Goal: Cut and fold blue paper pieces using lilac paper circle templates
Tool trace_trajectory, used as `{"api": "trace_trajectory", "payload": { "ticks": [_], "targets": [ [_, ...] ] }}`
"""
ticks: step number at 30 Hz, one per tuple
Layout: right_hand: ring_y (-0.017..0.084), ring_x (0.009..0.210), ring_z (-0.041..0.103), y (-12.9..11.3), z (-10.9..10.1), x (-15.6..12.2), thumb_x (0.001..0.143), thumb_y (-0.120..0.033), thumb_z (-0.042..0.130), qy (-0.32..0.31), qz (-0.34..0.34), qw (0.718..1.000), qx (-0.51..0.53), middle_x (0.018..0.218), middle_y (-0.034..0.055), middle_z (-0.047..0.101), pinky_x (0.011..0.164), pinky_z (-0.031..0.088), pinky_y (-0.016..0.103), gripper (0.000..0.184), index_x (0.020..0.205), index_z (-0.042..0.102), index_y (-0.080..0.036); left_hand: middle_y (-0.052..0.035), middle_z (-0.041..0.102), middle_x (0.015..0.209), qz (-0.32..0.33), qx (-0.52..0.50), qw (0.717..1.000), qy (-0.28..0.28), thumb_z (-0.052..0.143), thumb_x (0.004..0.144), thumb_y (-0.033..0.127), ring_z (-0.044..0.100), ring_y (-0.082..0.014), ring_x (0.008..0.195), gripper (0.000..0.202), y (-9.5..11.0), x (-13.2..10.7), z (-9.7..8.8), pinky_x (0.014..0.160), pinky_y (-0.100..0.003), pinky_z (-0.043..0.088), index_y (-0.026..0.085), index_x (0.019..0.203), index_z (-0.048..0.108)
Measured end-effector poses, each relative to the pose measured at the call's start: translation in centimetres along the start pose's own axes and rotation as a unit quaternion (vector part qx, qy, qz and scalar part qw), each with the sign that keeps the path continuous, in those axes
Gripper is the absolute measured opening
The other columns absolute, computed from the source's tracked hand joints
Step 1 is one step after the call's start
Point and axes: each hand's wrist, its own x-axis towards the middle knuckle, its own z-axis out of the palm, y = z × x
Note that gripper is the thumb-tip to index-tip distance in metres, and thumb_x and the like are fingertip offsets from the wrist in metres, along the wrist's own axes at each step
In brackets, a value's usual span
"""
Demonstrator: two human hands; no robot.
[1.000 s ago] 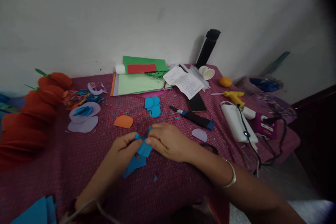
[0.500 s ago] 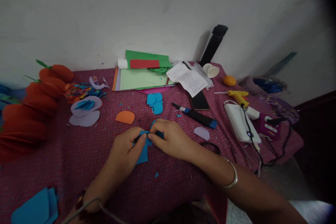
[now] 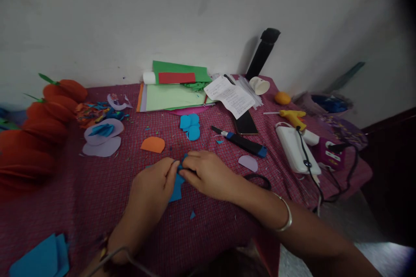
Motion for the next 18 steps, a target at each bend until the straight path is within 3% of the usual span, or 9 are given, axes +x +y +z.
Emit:
{"api": "trace_trajectory", "payload": {
  "ticks": [3, 5, 7, 9, 10, 12, 15, 18],
  "targets": [
    [0.011, 0.064, 0.048, 0.0, 0.3, 0.1, 0.088, -0.019, 0.052, 0.018, 0.042, 0.994, 0.102, 0.067, -0.0010, 0.052, 0.061, 0.034, 0.023, 0.022, 0.067, 0.056, -0.015, 0.0006, 0.053, 0.059, -0.007, -0.045, 0.998, 0.038, 0.045, 0.086, 0.034, 0.048, -0.0158, 0.056, 0.026, 0.3, -0.2, -0.3, 0.058, -0.029, 0.031, 0.021, 0.065, 0.054],
    [0.009, 0.060, 0.047, 0.2, 0.3, 0.2, 0.086, -0.017, 0.051, 0.041, 0.075, 0.977, 0.197, 0.063, -0.0028, 0.050, 0.057, 0.032, 0.022, 0.023, 0.063, 0.053, -0.016, 0.0018, 0.053, 0.059, -0.023, -0.182, 0.983, 0.027, 0.053, 0.082, 0.037, 0.048, -0.0147, 0.055, 0.022, 0.3, -0.1, -0.4, 0.056, -0.027, 0.034, 0.021, 0.067, 0.057],
    [0.009, 0.058, 0.044, 0.3, 0.3, 0.3, 0.086, -0.019, 0.050, 0.060, 0.099, 0.951, 0.287, 0.060, -0.0041, 0.046, 0.055, 0.032, 0.021, 0.023, 0.063, 0.051, -0.016, 0.0028, 0.057, 0.062, -0.064, -0.367, 0.928, -0.011, 0.064, 0.074, 0.038, 0.050, -0.0138, 0.056, 0.018, 0.3, 0.0, -0.4, 0.055, -0.026, 0.039, 0.021, 0.075, 0.060],
    [0.008, 0.055, 0.040, 0.4, 0.1, 0.4, 0.086, -0.024, 0.050, 0.071, 0.115, 0.925, 0.354, 0.058, -0.0048, 0.044, 0.053, 0.031, 0.021, 0.024, 0.063, 0.050, -0.016, 0.0022, 0.063, 0.070, -0.110, -0.514, 0.850, -0.037, 0.072, 0.064, 0.032, 0.054, -0.0137, 0.060, 0.024, 0.4, 0.2, -0.1, 0.057, -0.025, 0.043, 0.020, 0.082, 0.062],
    [0.008, 0.055, 0.038, 0.4, 0.1, 0.4, 0.086, -0.027, 0.050, 0.073, 0.121, 0.916, 0.375, 0.058, -0.0050, 0.042, 0.052, 0.031, 0.021, 0.025, 0.064, 0.050, -0.016, 0.0019, 0.064, 0.072, -0.126, -0.559, 0.819, -0.039, 0.074, 0.061, 0.029, 0.055, -0.0134, 0.061, 0.027, 0.6, 0.2, 0.1, 0.058, -0.025, 0.045, 0.020, 0.083, 0.063],
    [0.008, 0.054, 0.036, 0.2, -0.1, 0.4, 0.085, -0.030, 0.051, 0.078, 0.128, 0.906, 0.395, 0.057, -0.0050, 0.041, 0.052, 0.030, 0.021, 0.026, 0.063, 0.049, -0.017, 0.0026, 0.063, 0.068, -0.144, -0.599, 0.787, -0.037, 0.076, 0.058, 0.024, 0.053, -0.0112, 0.059, 0.025, 1.0, 0.3, 0.4, 0.058, -0.024, 0.044, 0.018, 0.079, 0.063],
    [0.009, 0.055, 0.035, 0.1, -0.1, 0.4, 0.085, -0.031, 0.051, 0.099, 0.129, 0.909, 0.385, 0.057, -0.0049, 0.039, 0.053, 0.030, 0.022, 0.028, 0.060, 0.046, -0.017, 0.0055, 0.055, 0.057, -0.150, -0.602, 0.783, -0.045, 0.074, 0.061, 0.025, 0.045, -0.0079, 0.050, 0.019, 1.4, 0.1, 0.8, 0.050, -0.020, 0.038, 0.017, 0.073, 0.062],
    [0.009, 0.057, 0.036, 0.1, -0.1, 0.4, 0.084, -0.030, 0.050, 0.125, 0.128, 0.916, 0.359, 0.058, -0.0046, 0.038, 0.054, 0.030, 0.022, 0.029, 0.060, 0.044, -0.018, 0.0068, 0.047, 0.049, -0.136, -0.558, 0.817, -0.054, 0.068, 0.069, 0.032, 0.039, -0.0076, 0.045, 0.021, 1.3, -0.2, 0.9, 0.044, -0.020, 0.032, 0.017, 0.063, 0.055]
  ]
}}
